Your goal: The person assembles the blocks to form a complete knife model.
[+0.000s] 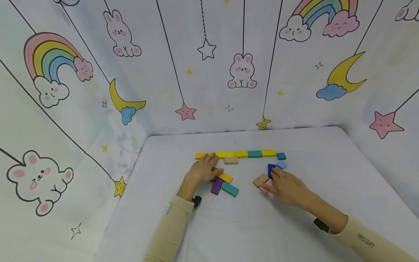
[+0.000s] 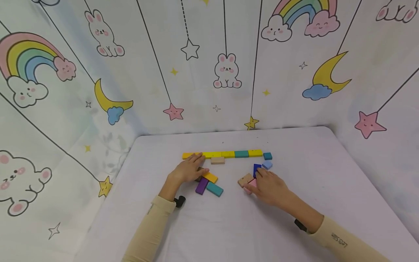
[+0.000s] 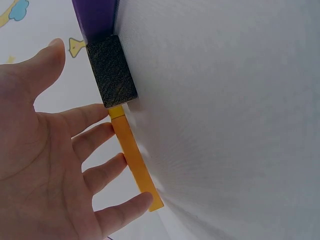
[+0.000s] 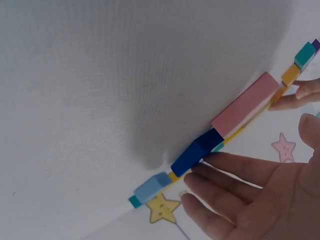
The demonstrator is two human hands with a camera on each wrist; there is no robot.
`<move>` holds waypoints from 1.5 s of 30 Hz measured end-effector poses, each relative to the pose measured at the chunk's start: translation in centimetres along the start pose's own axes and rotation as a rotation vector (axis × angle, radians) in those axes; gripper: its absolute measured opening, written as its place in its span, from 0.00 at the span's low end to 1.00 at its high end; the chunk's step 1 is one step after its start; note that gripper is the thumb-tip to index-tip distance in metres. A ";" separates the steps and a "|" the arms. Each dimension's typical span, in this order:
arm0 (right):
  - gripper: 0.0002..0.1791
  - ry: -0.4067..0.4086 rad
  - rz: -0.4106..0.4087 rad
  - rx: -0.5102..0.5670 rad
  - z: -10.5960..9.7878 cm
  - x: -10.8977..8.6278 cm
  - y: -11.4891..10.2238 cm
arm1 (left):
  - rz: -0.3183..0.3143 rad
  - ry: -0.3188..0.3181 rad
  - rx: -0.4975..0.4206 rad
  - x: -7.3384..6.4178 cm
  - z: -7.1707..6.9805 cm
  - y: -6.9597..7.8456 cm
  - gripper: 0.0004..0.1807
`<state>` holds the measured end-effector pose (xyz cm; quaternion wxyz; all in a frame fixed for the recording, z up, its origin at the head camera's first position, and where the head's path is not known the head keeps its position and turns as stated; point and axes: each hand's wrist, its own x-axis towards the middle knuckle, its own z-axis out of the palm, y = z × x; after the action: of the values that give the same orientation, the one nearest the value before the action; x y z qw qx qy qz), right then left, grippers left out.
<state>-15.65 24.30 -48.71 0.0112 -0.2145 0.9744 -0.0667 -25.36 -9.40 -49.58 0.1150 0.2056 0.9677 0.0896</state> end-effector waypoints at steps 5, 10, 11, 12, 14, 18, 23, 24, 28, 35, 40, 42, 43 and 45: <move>0.38 0.039 -0.019 -0.015 0.1 0.4 0.1 | 0.003 0.005 -0.008 0.0 -0.1 0.0 0.42; 0.37 0.088 -0.037 -0.049 0.7 1.3 0.4 | 0.006 0.004 -0.008 -0.1 -0.1 0.0 0.42; 0.37 0.088 -0.038 -0.046 0.8 1.5 0.4 | 0.009 0.002 -0.003 -0.1 -0.1 0.0 0.42; 0.37 0.087 -0.039 -0.039 0.8 1.6 0.4 | 0.011 0.002 -0.001 -0.1 -0.1 0.0 0.42; 0.36 0.083 -0.048 -0.025 0.9 1.9 0.4 | 0.014 -0.002 0.003 -0.1 -0.1 0.0 0.42; 0.37 0.080 -0.053 0.002 1.1 2.2 0.3 | 0.014 -0.001 0.005 -0.1 -0.1 0.0 0.42; 0.48 0.060 -0.001 0.043 1.4 2.7 0.2 | 0.011 0.003 0.001 -0.1 0.0 0.0 0.42; 0.49 0.058 0.007 0.049 1.5 2.7 0.2 | 0.010 0.003 0.000 -0.1 0.0 0.0 0.42; 0.51 0.066 0.014 0.052 1.6 3.0 0.1 | 0.008 0.003 0.001 -0.2 0.0 0.0 0.42; 0.47 0.107 -0.002 0.005 1.5 3.2 -0.1 | 0.008 0.002 -0.005 -0.2 0.0 0.0 0.42; 0.44 0.133 -0.024 -0.007 1.4 3.3 -0.2 | 0.010 0.004 0.002 -0.2 0.0 -0.1 0.42; 0.42 0.135 -0.028 -0.006 1.4 3.3 -0.2 | 0.009 0.003 0.009 -0.2 -0.1 -0.1 0.43; 0.41 0.135 -0.030 -0.005 1.5 3.4 -0.3 | 0.009 0.002 0.010 -0.2 -0.1 -0.1 0.43; 0.39 0.133 -0.029 0.004 1.5 3.4 -0.4 | 0.008 0.000 0.008 -0.2 -0.1 -0.1 0.43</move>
<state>-18.51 22.37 -50.13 -0.0543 -0.2234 0.9697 -0.0829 -25.28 -9.59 -49.49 0.1137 0.2097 0.9673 0.0861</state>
